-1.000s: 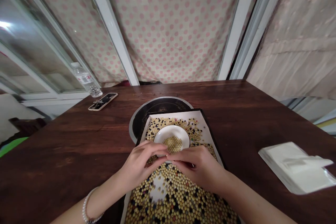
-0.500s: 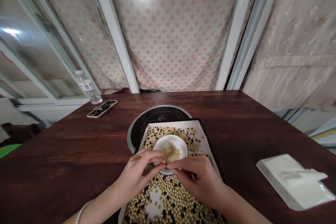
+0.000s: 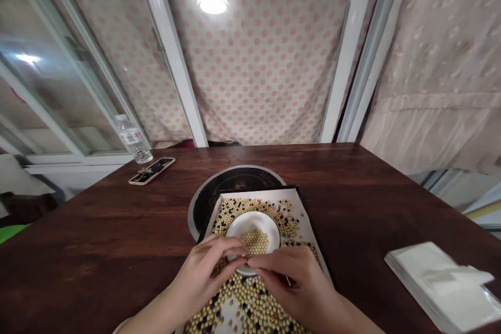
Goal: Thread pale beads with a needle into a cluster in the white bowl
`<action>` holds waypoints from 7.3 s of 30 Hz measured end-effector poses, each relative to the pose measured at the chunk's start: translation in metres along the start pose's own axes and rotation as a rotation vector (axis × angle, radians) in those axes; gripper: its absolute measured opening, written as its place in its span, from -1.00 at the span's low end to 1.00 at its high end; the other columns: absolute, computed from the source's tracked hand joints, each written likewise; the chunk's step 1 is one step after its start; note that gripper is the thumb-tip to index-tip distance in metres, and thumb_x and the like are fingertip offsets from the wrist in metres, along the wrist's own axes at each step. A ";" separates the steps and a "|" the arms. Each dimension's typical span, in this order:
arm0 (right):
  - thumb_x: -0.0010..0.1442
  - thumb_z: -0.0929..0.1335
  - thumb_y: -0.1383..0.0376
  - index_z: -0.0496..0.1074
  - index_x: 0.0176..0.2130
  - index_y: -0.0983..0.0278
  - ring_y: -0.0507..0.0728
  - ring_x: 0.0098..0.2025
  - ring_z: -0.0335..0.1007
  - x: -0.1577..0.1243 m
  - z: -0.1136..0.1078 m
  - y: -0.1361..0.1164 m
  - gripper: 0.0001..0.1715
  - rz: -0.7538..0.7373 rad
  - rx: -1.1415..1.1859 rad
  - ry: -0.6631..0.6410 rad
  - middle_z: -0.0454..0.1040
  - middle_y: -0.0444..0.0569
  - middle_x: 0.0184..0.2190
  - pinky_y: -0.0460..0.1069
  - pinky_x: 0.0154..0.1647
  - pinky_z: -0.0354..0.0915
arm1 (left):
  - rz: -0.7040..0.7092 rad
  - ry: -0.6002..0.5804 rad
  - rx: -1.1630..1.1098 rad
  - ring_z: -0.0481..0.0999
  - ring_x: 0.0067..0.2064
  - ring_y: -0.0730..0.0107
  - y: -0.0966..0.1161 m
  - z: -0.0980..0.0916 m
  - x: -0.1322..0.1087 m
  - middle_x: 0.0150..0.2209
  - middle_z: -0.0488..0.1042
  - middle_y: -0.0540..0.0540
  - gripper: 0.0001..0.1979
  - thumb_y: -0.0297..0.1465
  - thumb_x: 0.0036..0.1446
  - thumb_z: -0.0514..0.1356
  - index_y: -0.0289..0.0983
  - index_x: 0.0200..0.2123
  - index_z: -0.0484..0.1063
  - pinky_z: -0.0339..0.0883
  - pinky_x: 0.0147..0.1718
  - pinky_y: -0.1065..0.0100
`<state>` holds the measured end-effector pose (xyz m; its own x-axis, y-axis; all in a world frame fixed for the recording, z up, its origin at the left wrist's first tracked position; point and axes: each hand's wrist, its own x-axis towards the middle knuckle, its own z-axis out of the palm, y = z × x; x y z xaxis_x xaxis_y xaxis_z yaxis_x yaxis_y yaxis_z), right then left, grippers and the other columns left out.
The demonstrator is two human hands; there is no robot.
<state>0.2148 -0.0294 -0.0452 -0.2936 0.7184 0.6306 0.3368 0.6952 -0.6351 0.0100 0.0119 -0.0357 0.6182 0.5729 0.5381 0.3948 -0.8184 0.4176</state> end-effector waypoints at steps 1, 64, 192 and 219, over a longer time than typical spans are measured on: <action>0.12 0.32 0.43 0.47 -0.16 0.20 -0.03 -0.56 0.36 0.000 0.000 0.000 -0.72 -0.006 -0.002 0.024 0.55 -0.08 -0.47 -0.14 -0.61 0.23 | 0.000 0.004 -0.005 0.50 -0.29 0.36 0.000 0.000 0.000 -0.32 0.55 0.05 -0.82 -0.48 0.17 0.13 -0.22 -0.14 0.25 0.32 -0.29 0.27; 0.11 0.32 0.43 0.44 -0.28 0.23 -0.10 -0.71 0.16 -0.001 -0.014 -0.011 -0.84 0.078 -0.135 0.268 0.47 -0.17 -0.59 -0.18 -0.71 0.16 | 0.000 0.051 -0.030 0.46 -0.38 0.44 0.006 -0.009 0.001 -0.41 0.47 -0.08 -0.83 -0.50 0.22 -0.02 -0.31 -0.26 0.36 0.36 -0.40 0.38; 0.18 0.27 0.30 0.49 -0.28 0.29 -0.06 -0.60 0.27 0.005 -0.015 -0.011 -0.79 0.347 -0.020 -0.153 0.42 -0.16 -0.59 -0.12 -0.57 0.20 | -0.295 0.198 -0.611 0.61 -0.34 0.35 0.017 -0.003 0.004 -0.38 0.59 0.02 -0.77 -0.58 -0.11 0.33 -0.20 -0.40 0.39 0.58 -0.32 0.38; 0.14 0.28 0.33 0.43 -0.33 0.30 0.00 -0.58 0.29 0.002 -0.016 -0.003 -0.87 0.393 -0.096 -0.039 0.44 -0.10 -0.58 -0.10 -0.59 0.21 | -0.478 0.396 -0.722 0.60 -0.30 0.39 0.003 0.002 0.010 -0.36 0.59 -0.03 -0.81 -0.51 0.00 0.26 -0.23 -0.31 0.32 0.55 -0.33 0.43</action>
<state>0.2278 -0.0308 -0.0348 -0.1592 0.9308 0.3291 0.5114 0.3629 -0.7789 0.0188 0.0150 -0.0297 0.1727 0.9219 0.3469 -0.0509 -0.3434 0.9378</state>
